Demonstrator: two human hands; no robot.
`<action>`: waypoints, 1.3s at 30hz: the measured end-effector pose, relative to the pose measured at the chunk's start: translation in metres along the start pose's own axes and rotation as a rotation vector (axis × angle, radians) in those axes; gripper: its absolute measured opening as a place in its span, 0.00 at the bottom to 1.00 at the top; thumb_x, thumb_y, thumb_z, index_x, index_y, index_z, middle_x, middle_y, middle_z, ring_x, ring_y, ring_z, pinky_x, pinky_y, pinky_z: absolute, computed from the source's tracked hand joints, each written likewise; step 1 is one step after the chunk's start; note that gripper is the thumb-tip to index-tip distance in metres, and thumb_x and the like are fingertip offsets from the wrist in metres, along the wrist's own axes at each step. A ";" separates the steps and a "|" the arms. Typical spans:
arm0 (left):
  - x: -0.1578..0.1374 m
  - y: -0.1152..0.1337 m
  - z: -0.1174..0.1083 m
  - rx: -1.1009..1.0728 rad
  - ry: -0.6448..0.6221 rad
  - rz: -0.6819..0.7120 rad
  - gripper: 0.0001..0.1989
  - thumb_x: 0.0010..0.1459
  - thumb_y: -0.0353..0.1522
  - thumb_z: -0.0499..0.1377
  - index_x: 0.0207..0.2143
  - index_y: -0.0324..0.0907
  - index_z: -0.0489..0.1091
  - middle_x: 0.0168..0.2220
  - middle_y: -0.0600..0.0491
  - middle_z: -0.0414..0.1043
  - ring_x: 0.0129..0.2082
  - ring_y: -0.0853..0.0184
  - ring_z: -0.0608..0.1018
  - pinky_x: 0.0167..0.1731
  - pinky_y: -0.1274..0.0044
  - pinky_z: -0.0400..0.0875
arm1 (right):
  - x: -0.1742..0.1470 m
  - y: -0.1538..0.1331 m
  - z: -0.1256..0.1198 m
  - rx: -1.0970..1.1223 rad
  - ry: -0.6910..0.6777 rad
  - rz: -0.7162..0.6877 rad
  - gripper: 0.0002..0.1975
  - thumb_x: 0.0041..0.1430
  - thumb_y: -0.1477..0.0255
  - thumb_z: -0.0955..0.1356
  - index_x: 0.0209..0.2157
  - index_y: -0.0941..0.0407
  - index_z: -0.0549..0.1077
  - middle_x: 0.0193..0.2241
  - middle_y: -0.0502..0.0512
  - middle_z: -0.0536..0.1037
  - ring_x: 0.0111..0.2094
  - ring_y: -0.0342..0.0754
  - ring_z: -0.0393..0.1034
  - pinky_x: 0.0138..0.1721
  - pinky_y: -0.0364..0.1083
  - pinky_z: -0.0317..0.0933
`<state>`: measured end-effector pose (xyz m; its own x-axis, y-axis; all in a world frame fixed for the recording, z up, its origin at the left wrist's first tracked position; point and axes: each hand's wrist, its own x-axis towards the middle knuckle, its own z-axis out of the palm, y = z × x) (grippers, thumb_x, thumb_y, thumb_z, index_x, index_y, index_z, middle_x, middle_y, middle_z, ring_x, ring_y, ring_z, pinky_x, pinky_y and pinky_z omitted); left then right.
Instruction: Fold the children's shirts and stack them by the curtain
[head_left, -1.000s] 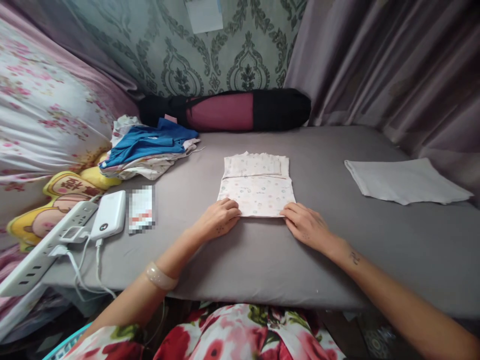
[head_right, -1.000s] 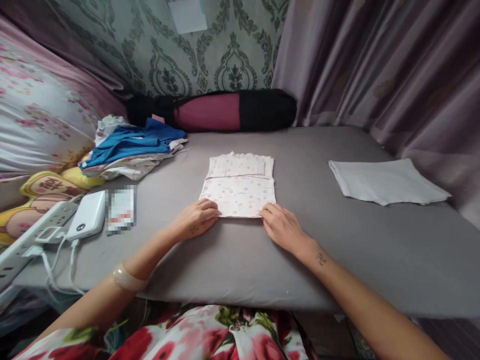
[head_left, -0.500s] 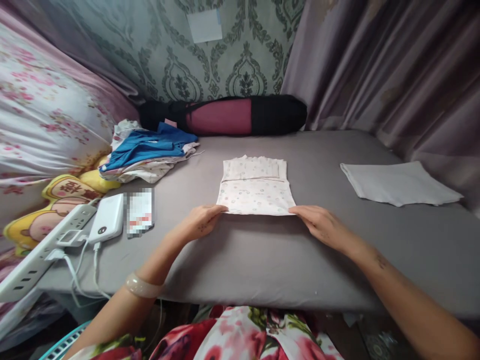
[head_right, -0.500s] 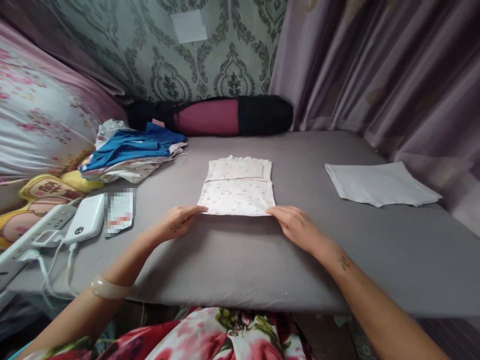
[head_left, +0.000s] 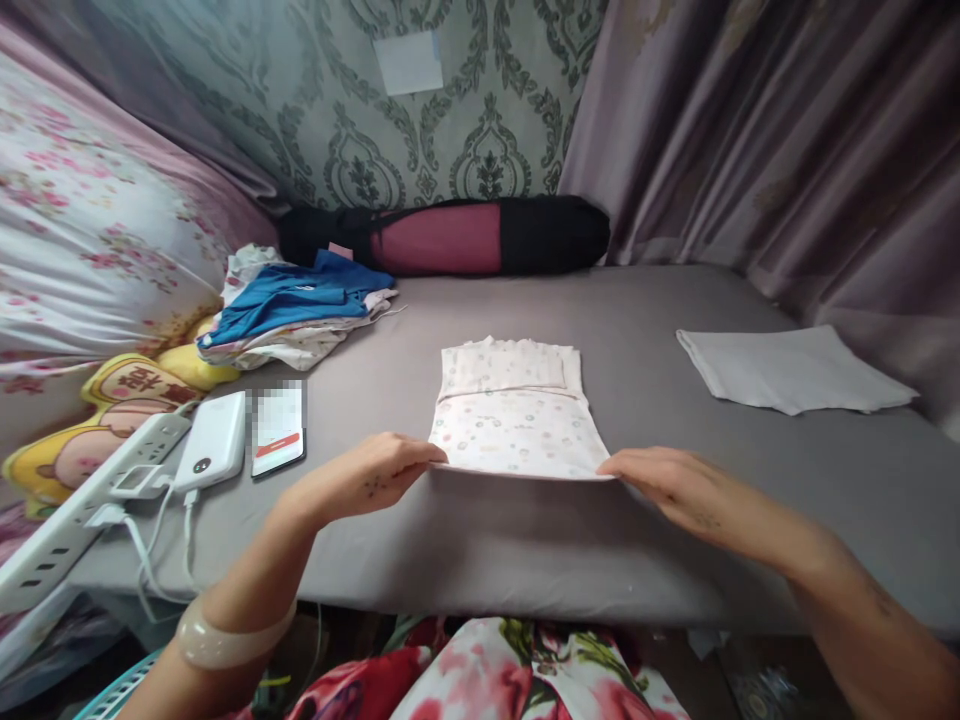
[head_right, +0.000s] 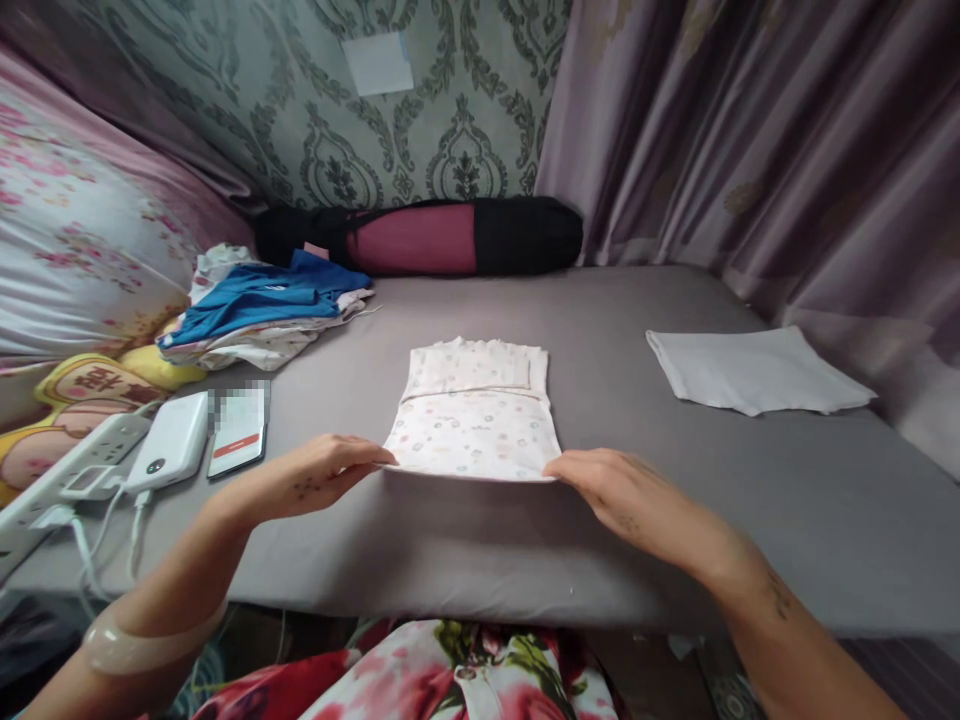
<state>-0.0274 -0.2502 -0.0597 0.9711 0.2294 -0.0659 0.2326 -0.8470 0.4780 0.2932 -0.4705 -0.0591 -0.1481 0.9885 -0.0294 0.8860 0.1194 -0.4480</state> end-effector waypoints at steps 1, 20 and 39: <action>-0.001 0.003 -0.002 -0.024 -0.021 0.005 0.15 0.65 0.31 0.48 0.45 0.45 0.73 0.36 0.51 0.79 0.34 0.68 0.79 0.34 0.80 0.69 | -0.001 -0.002 -0.001 0.030 -0.018 0.010 0.18 0.64 0.74 0.56 0.42 0.49 0.75 0.37 0.54 0.80 0.37 0.49 0.74 0.36 0.43 0.65; 0.082 -0.053 0.018 -0.105 0.563 -0.476 0.12 0.56 0.39 0.55 0.34 0.41 0.72 0.23 0.56 0.68 0.25 0.69 0.69 0.28 0.79 0.61 | 0.077 0.054 0.008 -0.069 0.349 0.497 0.14 0.61 0.65 0.62 0.38 0.53 0.77 0.31 0.54 0.80 0.30 0.49 0.72 0.30 0.44 0.59; 0.152 -0.086 0.044 0.152 0.720 -0.592 0.09 0.65 0.32 0.45 0.40 0.41 0.64 0.36 0.47 0.72 0.38 0.61 0.74 0.38 0.73 0.65 | 0.141 0.097 0.041 -0.118 0.519 0.694 0.19 0.64 0.76 0.56 0.53 0.57 0.68 0.49 0.64 0.74 0.48 0.54 0.70 0.46 0.49 0.62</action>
<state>0.1024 -0.1636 -0.1493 0.4377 0.8403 0.3199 0.7313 -0.5397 0.4171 0.3401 -0.3231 -0.1436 0.6353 0.7550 0.1626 0.7457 -0.5449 -0.3833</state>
